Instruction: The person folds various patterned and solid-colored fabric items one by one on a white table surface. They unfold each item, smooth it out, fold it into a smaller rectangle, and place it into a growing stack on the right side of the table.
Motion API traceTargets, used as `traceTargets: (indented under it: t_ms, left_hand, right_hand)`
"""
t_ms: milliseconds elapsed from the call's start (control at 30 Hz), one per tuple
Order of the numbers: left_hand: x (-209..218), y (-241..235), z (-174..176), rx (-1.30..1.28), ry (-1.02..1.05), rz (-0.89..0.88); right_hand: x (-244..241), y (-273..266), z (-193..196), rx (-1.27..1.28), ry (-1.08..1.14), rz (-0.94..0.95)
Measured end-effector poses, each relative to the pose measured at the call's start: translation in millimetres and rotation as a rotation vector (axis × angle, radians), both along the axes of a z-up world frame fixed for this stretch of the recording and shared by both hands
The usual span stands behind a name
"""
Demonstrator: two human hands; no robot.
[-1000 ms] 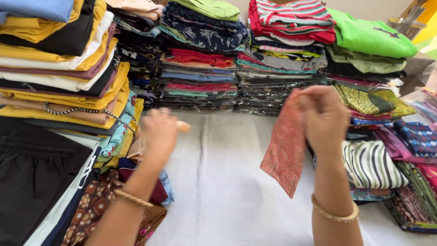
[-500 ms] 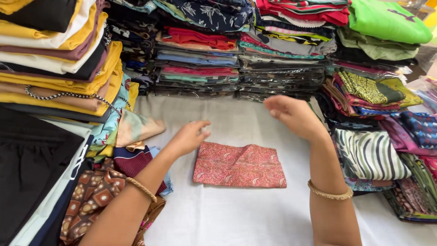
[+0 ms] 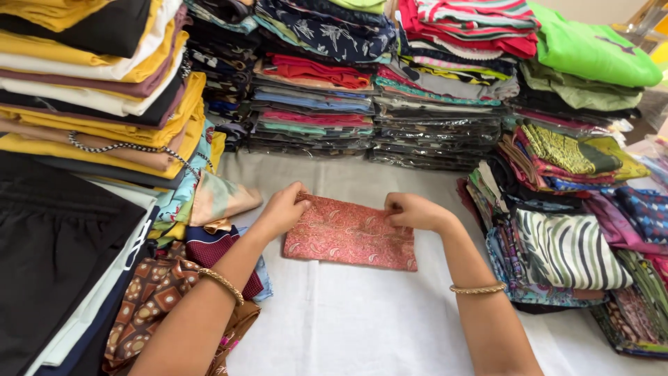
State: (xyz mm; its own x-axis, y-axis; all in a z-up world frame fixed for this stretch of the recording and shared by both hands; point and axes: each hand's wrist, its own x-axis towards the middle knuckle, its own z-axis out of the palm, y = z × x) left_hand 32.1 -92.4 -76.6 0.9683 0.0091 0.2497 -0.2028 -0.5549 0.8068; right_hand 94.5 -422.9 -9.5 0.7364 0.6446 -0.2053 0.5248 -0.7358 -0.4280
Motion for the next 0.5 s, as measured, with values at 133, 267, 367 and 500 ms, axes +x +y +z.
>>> traceTargets:
  t_ms: [133,267,367,500]
  left_hand:
    - [-0.4,-5.4,-2.6,-0.089,0.047,0.069]
    - [-9.0,-4.5,5.1,-0.187,0.154,0.011]
    - [-4.3,-1.0,-2.2,-0.346,0.194,-0.035]
    - [11.0,1.2,-21.3,-0.400,0.213,-0.038]
  right_hand:
    - [5.0,-21.1,-1.2,0.301,0.272,-0.181]
    - [19.2,-44.0,-10.3,0.088,0.231,-0.227]
    - [16.0,-38.9,-0.9,0.200,0.361,-0.240]
    - [-6.7,8.4,24.4,0.635,0.479,-0.448]
